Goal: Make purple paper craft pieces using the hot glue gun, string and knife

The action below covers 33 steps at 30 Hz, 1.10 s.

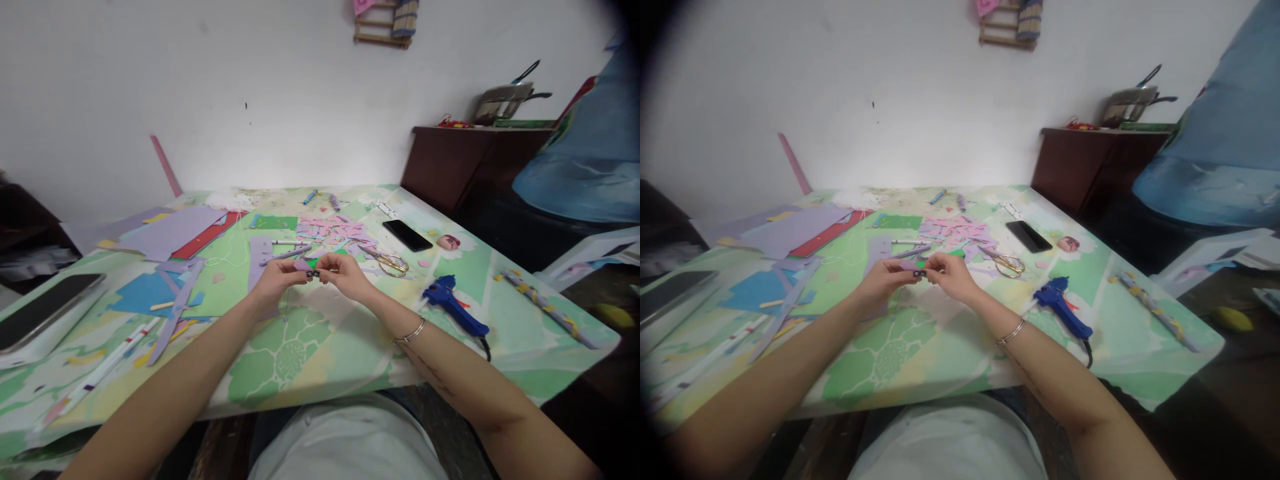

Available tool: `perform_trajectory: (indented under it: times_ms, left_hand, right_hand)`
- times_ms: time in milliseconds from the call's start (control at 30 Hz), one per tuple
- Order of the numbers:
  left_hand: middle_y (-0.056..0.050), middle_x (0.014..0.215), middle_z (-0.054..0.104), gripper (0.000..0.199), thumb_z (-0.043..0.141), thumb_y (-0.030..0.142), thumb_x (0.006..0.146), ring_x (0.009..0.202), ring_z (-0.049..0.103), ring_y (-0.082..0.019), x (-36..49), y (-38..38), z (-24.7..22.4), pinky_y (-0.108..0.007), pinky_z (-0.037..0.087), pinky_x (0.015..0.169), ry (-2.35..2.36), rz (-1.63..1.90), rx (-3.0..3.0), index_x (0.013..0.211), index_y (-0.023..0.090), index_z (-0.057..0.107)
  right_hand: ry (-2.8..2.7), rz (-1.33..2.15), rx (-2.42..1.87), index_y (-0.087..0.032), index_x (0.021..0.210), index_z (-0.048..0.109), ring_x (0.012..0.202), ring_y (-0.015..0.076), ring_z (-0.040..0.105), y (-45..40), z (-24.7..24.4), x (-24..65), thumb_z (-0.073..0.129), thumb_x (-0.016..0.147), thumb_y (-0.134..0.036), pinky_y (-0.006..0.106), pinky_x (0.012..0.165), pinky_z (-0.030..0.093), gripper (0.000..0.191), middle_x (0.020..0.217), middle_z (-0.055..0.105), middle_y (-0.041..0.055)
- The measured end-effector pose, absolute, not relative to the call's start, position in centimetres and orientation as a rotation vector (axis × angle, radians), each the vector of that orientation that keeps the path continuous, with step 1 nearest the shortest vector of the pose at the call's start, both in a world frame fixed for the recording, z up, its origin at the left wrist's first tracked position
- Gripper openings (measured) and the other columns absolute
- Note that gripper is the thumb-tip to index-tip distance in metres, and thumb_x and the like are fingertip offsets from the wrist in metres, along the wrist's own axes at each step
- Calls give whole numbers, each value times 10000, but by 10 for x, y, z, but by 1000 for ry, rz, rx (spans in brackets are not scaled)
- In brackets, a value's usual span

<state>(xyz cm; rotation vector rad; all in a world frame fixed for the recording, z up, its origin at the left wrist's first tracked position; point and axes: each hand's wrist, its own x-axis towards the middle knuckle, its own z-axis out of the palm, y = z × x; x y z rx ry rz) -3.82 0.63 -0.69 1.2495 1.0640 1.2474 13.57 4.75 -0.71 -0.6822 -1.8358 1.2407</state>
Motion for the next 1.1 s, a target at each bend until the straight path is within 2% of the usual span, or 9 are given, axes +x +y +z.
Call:
perform_trajectory:
  times_ms: [300, 633, 867, 1100]
  left_hand:
    - [-43, 685, 695, 120, 753, 196, 603, 656, 618, -141, -39, 7, -9, -268, 485, 670, 1093, 1274, 1244, 713, 153, 728]
    - [-39, 682, 696, 124, 746, 221, 618, 650, 636, -137, -34, 6, -7, -303, 511, 736, 1049, 1297, 1172, 709, 144, 713]
    - [-43, 680, 695, 154, 737, 253, 636, 659, 637, -159, -34, 3, -5, -281, 501, 670, 1142, 1313, 1364, 740, 145, 702]
    - [-24, 681, 681, 191, 774, 259, 580, 641, 623, -153, -33, 3, -6, -293, 506, 688, 1159, 1366, 1471, 707, 143, 690]
  right_hand:
    - [-1838, 1266, -677, -147, 734, 569, 555, 102, 532, 49, -8, 134, 606, 714, -275, 254, 563, 442, 135, 655, 576, 4]
    - [-1922, 1151, -673, -165, 780, 541, 587, 96, 520, 47, -10, 135, 535, 772, -243, 232, 573, 426, 79, 665, 551, -17]
    - [-1878, 1225, -706, -165, 765, 536, 580, 94, 526, 47, -11, 133, 520, 748, -224, 222, 555, 411, 63, 666, 556, -21]
    - [-1847, 1272, -742, -162, 736, 525, 530, 89, 508, 49, -13, 132, 502, 716, -210, 217, 527, 395, 56, 579, 502, -48]
